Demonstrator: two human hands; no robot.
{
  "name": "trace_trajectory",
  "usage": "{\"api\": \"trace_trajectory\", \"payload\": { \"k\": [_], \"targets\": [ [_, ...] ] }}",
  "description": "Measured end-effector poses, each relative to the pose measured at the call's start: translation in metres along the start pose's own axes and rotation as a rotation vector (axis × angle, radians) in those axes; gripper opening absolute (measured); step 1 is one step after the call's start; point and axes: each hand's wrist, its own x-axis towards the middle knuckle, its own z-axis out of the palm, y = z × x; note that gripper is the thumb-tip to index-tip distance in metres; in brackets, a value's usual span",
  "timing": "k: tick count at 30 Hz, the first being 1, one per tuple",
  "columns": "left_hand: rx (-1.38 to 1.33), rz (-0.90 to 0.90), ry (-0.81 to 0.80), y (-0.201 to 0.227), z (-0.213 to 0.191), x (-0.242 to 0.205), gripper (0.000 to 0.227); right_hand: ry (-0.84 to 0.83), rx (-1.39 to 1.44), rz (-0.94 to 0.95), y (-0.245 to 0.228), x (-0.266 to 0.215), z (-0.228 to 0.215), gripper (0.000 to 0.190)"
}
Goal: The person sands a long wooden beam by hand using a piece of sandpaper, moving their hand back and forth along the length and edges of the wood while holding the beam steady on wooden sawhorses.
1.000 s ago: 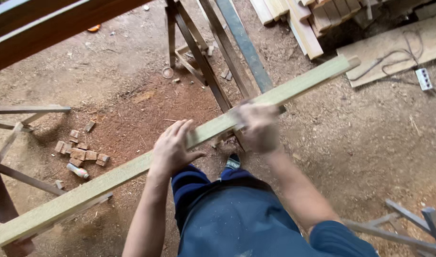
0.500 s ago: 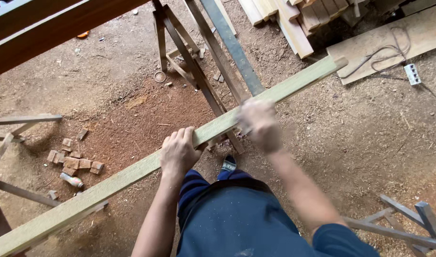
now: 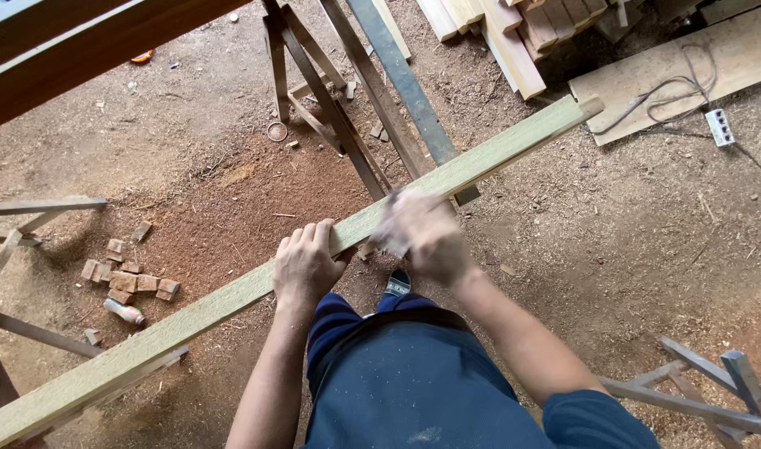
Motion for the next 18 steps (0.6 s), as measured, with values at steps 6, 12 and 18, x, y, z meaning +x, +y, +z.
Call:
{"api": "trace_trajectory", "payload": {
  "k": [6,12,18],
  "targets": [
    [0.006,0.011,0.034,-0.003,0.000,-0.001,0.065,0.008,-0.075,0.102,0.092,0.015,-0.023,0.037],
    [0.015,-0.012,0.033,0.004,-0.003,0.001,0.062,0.133,0.354,0.148,0.086,0.020,-0.020,0.040],
    [0.020,-0.018,0.053,0.005,-0.002,-0.002,0.062,0.026,0.126,-0.120,-0.005,-0.001,0.006,0.040]
  ]
}}
